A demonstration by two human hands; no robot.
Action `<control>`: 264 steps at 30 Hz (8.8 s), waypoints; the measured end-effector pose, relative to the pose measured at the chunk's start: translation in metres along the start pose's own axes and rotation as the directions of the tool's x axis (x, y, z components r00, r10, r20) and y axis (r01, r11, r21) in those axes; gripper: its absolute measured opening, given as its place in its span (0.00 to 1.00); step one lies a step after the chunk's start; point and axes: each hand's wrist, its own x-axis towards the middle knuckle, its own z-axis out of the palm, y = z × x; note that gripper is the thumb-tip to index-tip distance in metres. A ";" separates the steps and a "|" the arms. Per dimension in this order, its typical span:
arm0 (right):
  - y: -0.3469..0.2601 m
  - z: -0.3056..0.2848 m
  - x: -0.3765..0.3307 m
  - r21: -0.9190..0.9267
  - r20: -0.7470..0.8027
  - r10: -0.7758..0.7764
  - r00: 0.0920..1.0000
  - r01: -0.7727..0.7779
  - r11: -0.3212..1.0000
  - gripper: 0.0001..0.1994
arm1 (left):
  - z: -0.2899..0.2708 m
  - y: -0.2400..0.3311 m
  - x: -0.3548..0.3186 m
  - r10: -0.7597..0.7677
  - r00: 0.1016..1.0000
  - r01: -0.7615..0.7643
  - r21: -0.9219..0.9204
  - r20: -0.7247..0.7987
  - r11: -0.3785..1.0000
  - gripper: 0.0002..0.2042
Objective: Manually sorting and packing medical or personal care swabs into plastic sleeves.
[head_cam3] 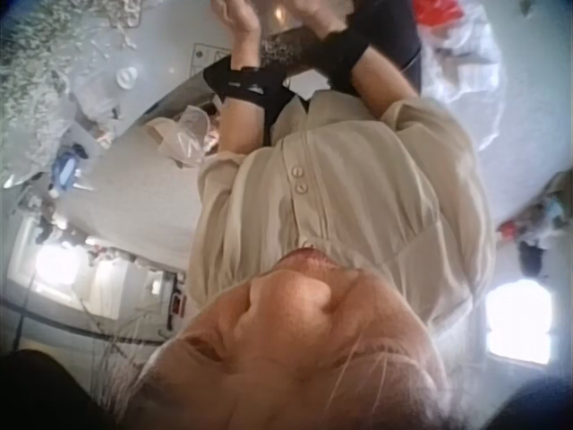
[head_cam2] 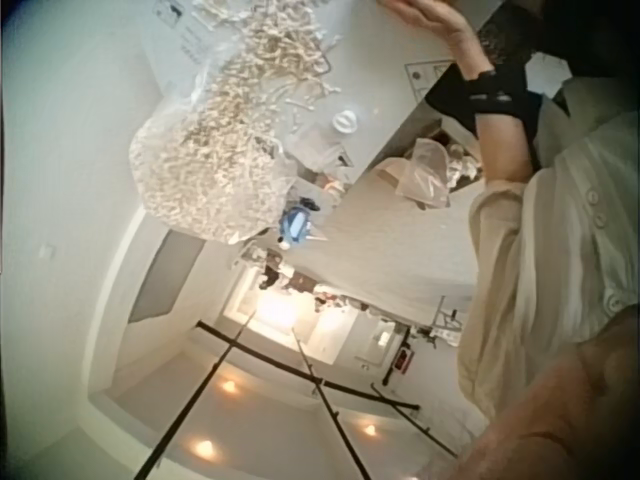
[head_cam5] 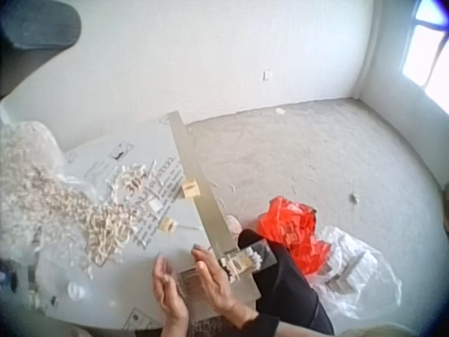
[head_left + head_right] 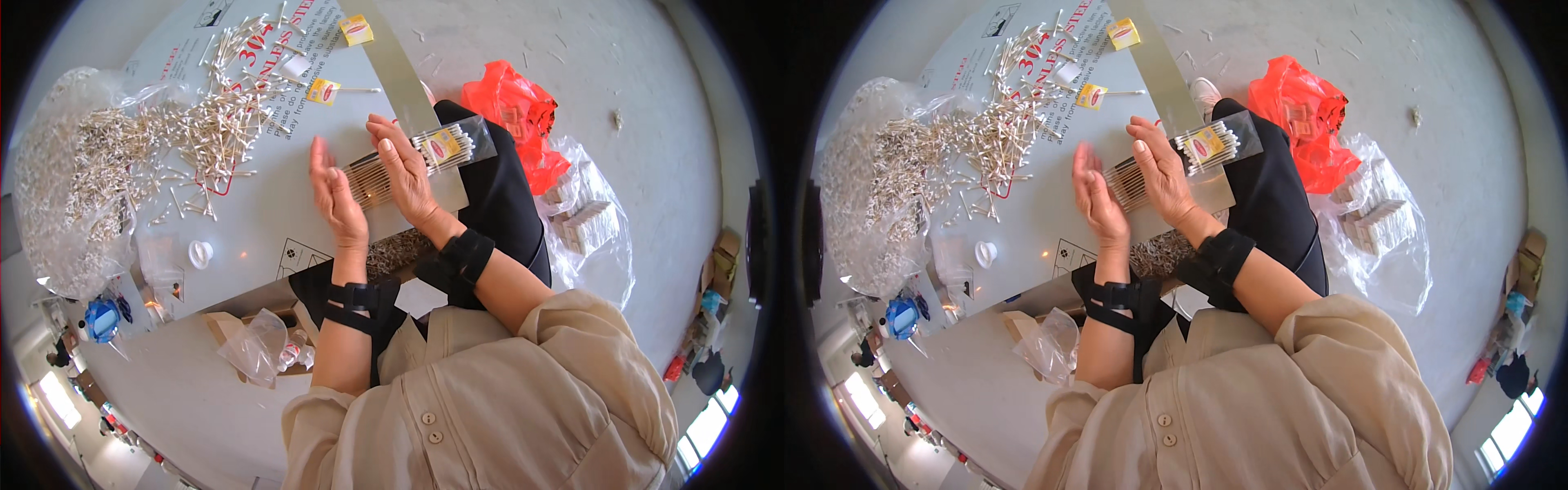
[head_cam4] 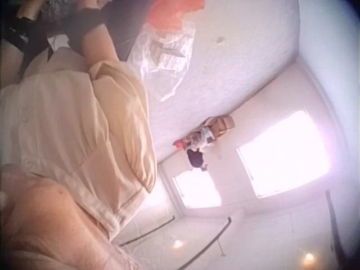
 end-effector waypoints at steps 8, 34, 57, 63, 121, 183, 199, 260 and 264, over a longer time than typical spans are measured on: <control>0.001 -0.005 0.010 0.264 -0.026 0.109 0.994 -0.099 0.959 0.23 | -0.005 0.006 0.013 -0.014 0.996 0.005 0.099 0.090 0.995 0.27; -0.023 -0.032 0.008 -0.606 0.088 -0.168 0.982 0.186 0.773 0.04 | -0.038 0.022 -0.024 -0.052 0.920 -0.333 0.843 0.389 0.423 0.40; -0.025 -0.021 0.034 -0.826 0.166 0.115 0.979 0.075 0.558 0.04 | -0.028 0.019 -0.022 -0.174 0.879 -0.384 0.874 0.445 0.297 0.40; -0.020 -0.028 0.034 -0.780 0.139 0.006 0.990 0.106 0.616 0.05 | -0.027 0.019 -0.025 -0.076 0.906 -0.360 0.854 0.415 0.376 0.40; -0.107 -0.027 -0.038 -0.495 0.320 -0.475 0.820 0.572 0.654 0.10 | -0.019 0.096 -0.024 -0.092 0.954 0.171 -0.267 0.285 0.949 0.12; -0.048 -0.061 -0.049 -0.714 0.248 0.069 0.966 0.134 0.687 0.05 | -0.049 0.048 -0.057 0.011 0.956 -0.246 0.777 0.294 0.580 0.16; -0.032 -0.050 -0.037 -0.805 0.277 -0.010 0.961 0.238 0.544 0.07 | -0.032 0.032 -0.042 0.009 0.992 -0.111 0.843 0.125 0.526 0.12; -0.052 -0.057 0.038 -0.545 0.815 -0.030 0.578 0.784 0.298 0.03 | -0.032 0.024 -0.032 -0.148 0.868 -0.415 0.857 0.473 0.304 0.42; -0.086 -0.075 0.030 -0.632 0.742 0.032 0.669 0.684 0.364 0.04 | -0.035 0.026 -0.033 -0.133 0.873 -0.416 0.859 0.469 0.299 0.43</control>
